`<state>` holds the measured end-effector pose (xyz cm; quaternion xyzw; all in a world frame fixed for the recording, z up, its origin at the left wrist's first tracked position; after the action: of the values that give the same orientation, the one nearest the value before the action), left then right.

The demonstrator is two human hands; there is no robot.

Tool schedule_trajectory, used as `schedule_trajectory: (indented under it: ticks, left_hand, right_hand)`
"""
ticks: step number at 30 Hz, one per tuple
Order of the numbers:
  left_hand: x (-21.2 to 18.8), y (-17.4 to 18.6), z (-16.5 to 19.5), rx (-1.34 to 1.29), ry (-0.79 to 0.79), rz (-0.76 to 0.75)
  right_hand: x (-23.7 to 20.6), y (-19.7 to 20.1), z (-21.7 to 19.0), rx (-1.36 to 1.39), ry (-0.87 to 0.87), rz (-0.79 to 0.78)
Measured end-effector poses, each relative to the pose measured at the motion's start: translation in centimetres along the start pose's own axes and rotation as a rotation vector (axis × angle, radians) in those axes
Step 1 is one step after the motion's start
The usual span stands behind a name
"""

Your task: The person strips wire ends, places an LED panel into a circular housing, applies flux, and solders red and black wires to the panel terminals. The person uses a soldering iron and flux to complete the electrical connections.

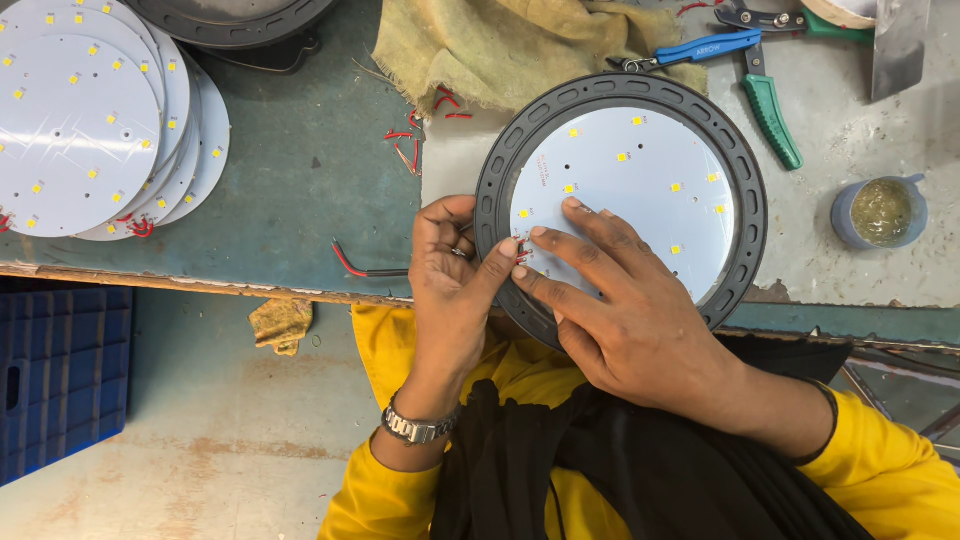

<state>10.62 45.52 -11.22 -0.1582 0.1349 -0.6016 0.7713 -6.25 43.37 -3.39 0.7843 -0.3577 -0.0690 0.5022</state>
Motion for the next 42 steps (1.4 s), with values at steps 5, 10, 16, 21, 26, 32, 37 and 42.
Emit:
schedule_trajectory:
  ticks: [5,10,16,21,26,32,37,42]
  left_hand:
    - [-0.2,-0.1,-0.4,0.04,-0.078,0.042]
    - [-0.3,-0.2,-0.9,0.118,-0.104,0.1]
    - [-0.2,0.2,-1.1,0.152,-0.132,0.101]
    - [-0.2,0.5,-1.1,0.288,-0.197,0.091]
    - [-0.1,1.2,-0.5,0.521,-0.225,0.081]
    - [0.3,0.8,0.6,0.524,-0.144,0.066]
    - [0.4,0.1,1.6,0.614,-0.107,0.068]
    - [0.4,-0.1,2.1,0.724,-0.143,0.081]
  right_hand:
    - [-0.1,0.0,0.0,-0.011,-0.018,0.004]
    - [-0.2,-0.2,0.0,0.021,-0.035,0.019]
    - [-0.1,-0.3,0.2,0.056,-0.016,0.045]
    - [-1.1,0.5,0.9,0.225,-0.057,0.107]
    - [-3.1,2.6,2.0,0.252,-0.281,0.19]
    - [-2.8,2.3,4.0,-0.139,-0.105,-0.001]
    - [-2.7,2.2,4.5,-0.14,-0.105,-0.013]
    - [-2.8,2.2,4.5,-0.139,-0.119,0.002]
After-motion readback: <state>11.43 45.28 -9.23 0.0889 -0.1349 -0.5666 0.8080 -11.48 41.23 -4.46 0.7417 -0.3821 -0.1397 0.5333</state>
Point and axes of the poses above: each hand's wrist, its own x-axis towards the middle knuckle, its own y-axis out of the back of the hand, z = x × y, the point moved 1 cm from there along x, towards the middle knuckle, and after that the axes turned 5 degrees about x, right-handed, at the moved point
